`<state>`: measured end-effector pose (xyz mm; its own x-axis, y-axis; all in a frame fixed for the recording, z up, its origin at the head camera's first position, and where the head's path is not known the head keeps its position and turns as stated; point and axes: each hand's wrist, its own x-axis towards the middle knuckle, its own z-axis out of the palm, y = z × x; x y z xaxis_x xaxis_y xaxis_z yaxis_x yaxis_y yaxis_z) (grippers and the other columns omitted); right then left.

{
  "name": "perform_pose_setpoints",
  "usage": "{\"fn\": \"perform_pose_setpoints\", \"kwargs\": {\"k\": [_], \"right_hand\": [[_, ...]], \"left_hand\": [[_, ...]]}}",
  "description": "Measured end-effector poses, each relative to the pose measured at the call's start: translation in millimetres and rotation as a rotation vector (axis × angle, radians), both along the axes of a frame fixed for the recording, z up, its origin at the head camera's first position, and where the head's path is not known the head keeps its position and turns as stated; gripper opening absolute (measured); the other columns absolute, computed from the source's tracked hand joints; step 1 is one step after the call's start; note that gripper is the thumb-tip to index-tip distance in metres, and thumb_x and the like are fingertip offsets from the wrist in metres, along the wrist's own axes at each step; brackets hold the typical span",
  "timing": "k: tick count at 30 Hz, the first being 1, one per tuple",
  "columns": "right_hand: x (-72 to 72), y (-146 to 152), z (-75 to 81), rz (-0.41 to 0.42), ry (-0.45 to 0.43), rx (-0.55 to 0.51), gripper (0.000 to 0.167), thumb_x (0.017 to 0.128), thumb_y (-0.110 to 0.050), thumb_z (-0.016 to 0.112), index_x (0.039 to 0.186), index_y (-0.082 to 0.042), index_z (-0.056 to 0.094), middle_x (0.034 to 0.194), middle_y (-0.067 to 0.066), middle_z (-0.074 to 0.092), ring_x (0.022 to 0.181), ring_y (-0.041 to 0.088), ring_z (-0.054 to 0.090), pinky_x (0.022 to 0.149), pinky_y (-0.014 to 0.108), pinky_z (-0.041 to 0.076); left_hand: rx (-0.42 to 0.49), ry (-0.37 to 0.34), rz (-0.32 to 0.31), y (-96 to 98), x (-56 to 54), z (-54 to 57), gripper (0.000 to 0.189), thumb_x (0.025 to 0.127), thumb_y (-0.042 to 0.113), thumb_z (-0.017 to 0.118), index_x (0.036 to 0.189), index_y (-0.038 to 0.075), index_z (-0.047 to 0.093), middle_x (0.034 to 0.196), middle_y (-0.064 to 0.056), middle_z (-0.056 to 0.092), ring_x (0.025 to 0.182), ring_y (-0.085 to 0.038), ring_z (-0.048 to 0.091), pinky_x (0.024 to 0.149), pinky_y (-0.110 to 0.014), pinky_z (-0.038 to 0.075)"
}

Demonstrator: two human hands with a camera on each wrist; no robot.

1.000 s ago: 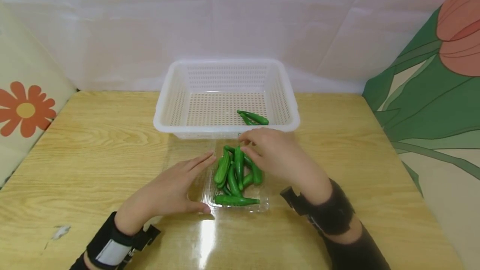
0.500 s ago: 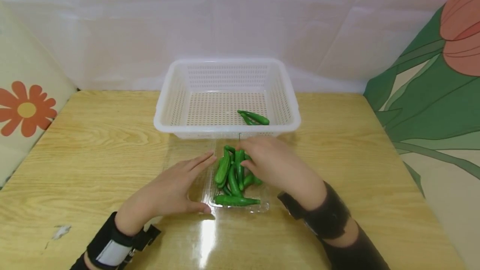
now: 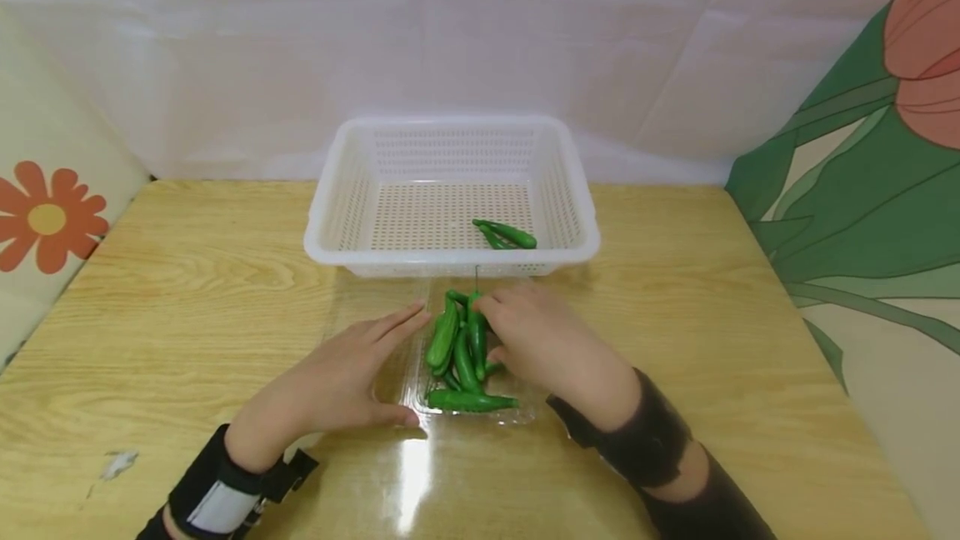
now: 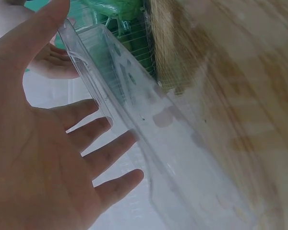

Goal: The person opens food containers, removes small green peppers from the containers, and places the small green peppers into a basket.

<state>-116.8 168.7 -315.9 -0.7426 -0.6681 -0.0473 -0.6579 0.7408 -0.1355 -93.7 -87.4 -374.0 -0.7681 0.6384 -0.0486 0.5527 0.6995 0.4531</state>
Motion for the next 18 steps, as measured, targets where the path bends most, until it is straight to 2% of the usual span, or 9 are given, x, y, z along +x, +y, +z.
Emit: {"fn": "perform_pose_setpoints", "kwargs": {"k": [13,18], "right_hand": [[-0.4,-1.2,-3.4,-0.045,-0.01,0.053,0.069,0.068,-0.018,0.091,0.126,0.001,0.061,0.121,0.014,0.065,0.113,0.033,0.059,0.1,0.051,0.047],[-2.3,-1.7,-6.6,-0.068,-0.016,0.095,0.068,0.066,-0.02,0.092,0.124,0.002,0.063,0.12,0.015,0.065,0.115,0.035,0.058,0.101,0.054,0.045]], "left_hand": [[-0.004,0.001,0.002,-1.2,-0.7,-0.3,0.116,0.072,0.063,0.078,0.16,0.02,0.016,0.165,-0.003,0.016,0.146,-0.025,0.026,0.118,-0.049,0.023],[-0.004,0.002,-0.001,-1.5,-0.8,-0.8,0.116,0.072,0.063,0.077,0.16,0.019,0.016,0.165,-0.003,0.015,0.146,-0.025,0.026,0.118,-0.049,0.023]]}}
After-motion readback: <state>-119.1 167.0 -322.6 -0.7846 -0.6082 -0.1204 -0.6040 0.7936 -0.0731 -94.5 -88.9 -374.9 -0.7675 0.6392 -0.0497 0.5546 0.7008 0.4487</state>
